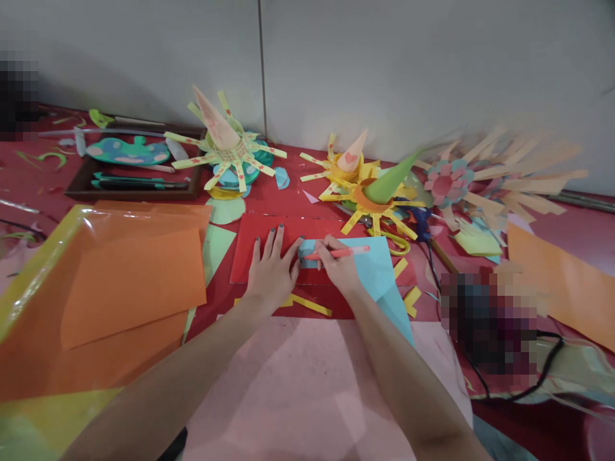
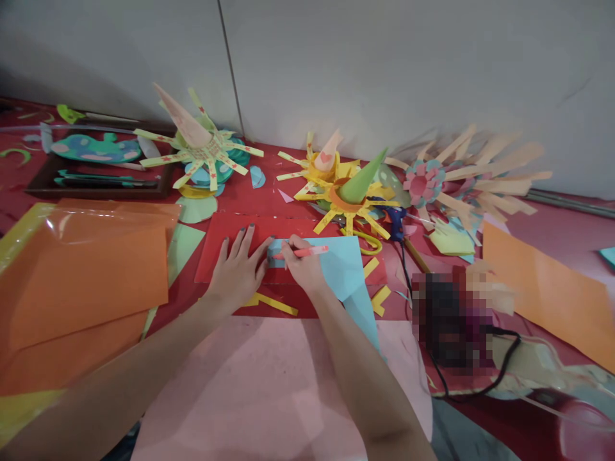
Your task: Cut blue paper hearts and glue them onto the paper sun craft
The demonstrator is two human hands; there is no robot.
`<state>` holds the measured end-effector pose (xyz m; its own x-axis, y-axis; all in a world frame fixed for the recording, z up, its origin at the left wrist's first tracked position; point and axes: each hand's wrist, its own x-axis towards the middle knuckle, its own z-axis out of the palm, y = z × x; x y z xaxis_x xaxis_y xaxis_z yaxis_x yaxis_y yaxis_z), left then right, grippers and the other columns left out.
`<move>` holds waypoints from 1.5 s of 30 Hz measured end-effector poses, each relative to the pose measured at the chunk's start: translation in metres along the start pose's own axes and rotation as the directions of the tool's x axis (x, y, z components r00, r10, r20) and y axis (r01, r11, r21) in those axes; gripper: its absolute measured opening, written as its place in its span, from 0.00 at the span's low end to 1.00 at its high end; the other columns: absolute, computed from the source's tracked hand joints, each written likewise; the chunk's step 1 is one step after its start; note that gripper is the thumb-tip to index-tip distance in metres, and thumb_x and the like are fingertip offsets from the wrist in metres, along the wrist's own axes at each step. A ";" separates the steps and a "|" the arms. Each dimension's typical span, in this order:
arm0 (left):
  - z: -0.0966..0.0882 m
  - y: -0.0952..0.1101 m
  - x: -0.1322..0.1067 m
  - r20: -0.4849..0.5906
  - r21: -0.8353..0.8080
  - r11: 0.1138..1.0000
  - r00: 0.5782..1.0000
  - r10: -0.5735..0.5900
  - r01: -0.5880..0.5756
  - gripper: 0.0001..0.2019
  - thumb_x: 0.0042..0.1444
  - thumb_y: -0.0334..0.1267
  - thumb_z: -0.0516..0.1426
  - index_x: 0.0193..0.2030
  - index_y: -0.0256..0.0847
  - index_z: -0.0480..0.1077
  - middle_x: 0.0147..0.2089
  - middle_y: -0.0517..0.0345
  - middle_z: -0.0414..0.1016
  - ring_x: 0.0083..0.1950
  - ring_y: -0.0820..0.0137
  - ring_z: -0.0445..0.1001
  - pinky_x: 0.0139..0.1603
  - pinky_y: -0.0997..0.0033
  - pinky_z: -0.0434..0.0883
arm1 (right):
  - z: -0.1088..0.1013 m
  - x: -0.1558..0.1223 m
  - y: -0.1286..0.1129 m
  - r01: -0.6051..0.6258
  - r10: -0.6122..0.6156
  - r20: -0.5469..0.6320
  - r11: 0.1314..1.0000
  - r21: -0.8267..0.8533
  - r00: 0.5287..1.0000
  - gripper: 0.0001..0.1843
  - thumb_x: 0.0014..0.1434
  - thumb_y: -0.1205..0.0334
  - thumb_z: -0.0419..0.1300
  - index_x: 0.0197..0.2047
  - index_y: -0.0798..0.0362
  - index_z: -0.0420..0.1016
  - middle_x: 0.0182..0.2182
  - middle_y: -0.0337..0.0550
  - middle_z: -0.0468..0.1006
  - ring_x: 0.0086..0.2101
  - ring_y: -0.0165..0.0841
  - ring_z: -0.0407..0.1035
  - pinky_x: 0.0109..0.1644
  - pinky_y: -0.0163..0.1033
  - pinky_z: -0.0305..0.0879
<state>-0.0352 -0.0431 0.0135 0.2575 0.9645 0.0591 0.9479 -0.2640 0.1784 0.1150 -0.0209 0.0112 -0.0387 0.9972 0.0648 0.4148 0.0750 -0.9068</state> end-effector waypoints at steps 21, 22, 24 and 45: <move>0.003 0.000 0.001 -0.009 -0.017 1.000 1.000 -0.002 0.002 0.23 0.63 0.40 0.44 0.65 0.47 0.56 0.70 0.47 0.46 0.69 0.53 0.49 0.65 0.43 0.50 | -0.002 0.000 0.007 -0.024 0.031 -0.067 0.995 0.093 0.997 0.15 0.57 0.57 0.50 0.22 0.50 0.52 0.18 0.32 0.57 0.21 0.26 0.53 0.25 0.33 0.50; 0.003 0.000 0.001 -0.007 -0.017 1.000 1.000 -0.002 0.002 0.23 0.63 0.40 0.44 0.65 0.47 0.56 0.70 0.47 0.46 0.69 0.53 0.49 0.65 0.43 0.50 | -0.002 0.000 0.007 -0.022 0.028 -0.071 0.995 0.092 0.997 0.15 0.56 0.57 0.50 0.21 0.50 0.52 0.18 0.32 0.57 0.21 0.26 0.52 0.25 0.33 0.50; 0.002 0.000 0.001 0.001 -0.017 1.000 1.000 0.000 0.000 0.23 0.63 0.40 0.44 0.65 0.46 0.56 0.70 0.47 0.46 0.70 0.53 0.49 0.65 0.43 0.50 | -0.002 -0.001 0.006 -0.029 0.035 -0.071 0.995 0.090 0.997 0.15 0.56 0.57 0.50 0.22 0.50 0.52 0.18 0.32 0.56 0.21 0.26 0.52 0.25 0.33 0.49; 0.002 0.000 0.002 -0.002 -0.006 1.000 1.000 0.006 -0.006 0.23 0.63 0.40 0.44 0.65 0.45 0.56 0.70 0.44 0.46 0.69 0.52 0.49 0.65 0.44 0.50 | -0.005 0.000 0.004 -0.037 0.054 -0.201 0.995 0.088 0.978 0.18 0.58 0.54 0.51 0.20 0.50 0.52 0.16 0.31 0.56 0.20 0.26 0.55 0.26 0.33 0.55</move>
<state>-0.0347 -0.0414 0.0114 0.2628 0.9628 0.0623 0.9451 -0.2698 0.1843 0.1208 -0.0204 0.0096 0.1671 0.9811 0.0975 0.3344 0.0367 -0.9417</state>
